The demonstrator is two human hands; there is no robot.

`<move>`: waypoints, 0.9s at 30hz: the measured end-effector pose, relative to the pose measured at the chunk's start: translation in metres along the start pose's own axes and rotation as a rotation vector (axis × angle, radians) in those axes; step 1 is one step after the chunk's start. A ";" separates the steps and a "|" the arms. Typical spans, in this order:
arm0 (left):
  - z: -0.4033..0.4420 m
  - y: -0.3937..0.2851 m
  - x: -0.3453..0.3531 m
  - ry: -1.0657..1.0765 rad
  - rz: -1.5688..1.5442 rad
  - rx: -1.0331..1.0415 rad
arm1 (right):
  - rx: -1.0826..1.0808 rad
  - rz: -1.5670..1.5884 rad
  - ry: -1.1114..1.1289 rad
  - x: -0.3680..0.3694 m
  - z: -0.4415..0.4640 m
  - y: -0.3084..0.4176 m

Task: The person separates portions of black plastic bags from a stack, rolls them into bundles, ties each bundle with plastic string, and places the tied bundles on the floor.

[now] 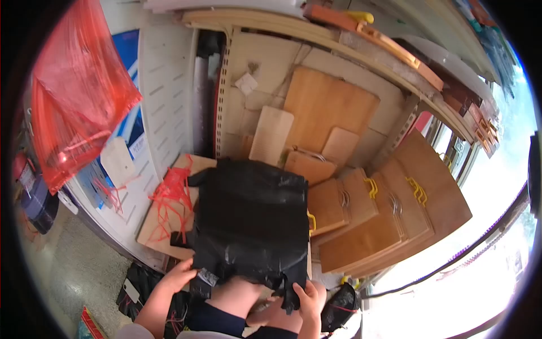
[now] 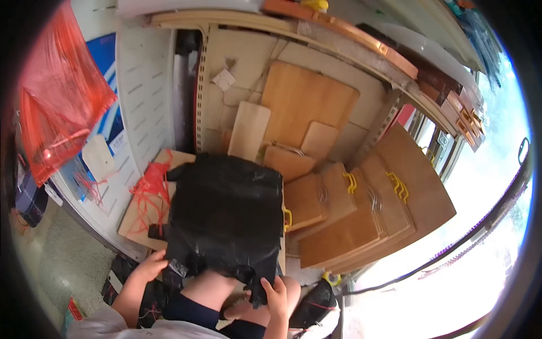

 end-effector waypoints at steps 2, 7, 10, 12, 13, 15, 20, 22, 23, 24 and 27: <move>0.000 0.000 -0.004 -0.018 -0.036 0.031 | -0.081 -0.425 0.023 0.011 -0.001 0.030; 0.006 0.022 -0.008 0.099 -0.099 -0.035 | -0.430 -0.932 -0.226 -0.015 -0.005 0.002; -0.005 0.021 -0.002 0.096 0.005 0.027 | -0.634 -1.058 -0.090 -0.036 0.009 -0.028; -0.008 0.020 -0.001 0.051 0.079 0.069 | -0.394 -0.905 -0.012 -0.057 0.029 -0.059; -0.012 0.017 0.001 0.022 0.038 0.118 | -0.371 -0.780 -0.030 -0.071 0.045 -0.078; -0.015 0.013 -0.001 -0.040 0.143 0.140 | -0.311 -0.543 -0.084 -0.074 0.048 -0.088; -0.020 -0.045 0.025 -0.155 0.170 0.182 | -0.265 -0.341 -0.022 -0.043 0.026 -0.046; 0.004 -0.053 0.028 -0.119 0.180 0.260 | -0.218 -0.029 -0.063 -0.001 0.002 0.001; 0.017 -0.055 0.030 -0.109 0.217 0.293 | -0.198 0.126 -0.084 0.010 -0.004 0.014; 0.023 -0.073 0.039 -0.080 0.277 0.248 | -0.171 0.112 -0.077 0.012 -0.005 0.019; 0.065 -0.078 0.059 -0.002 -0.038 0.113 | -0.139 0.082 -0.067 0.021 -0.001 0.036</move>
Point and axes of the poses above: each hand's wrist, its own z-axis towards the middle knuckle, its own x-axis out of the palm, y = z × x, the point moved 1 cm from there along z, towards the middle knuckle, and after that the axes turned 4 degrees about y, right-handed, at the moved point
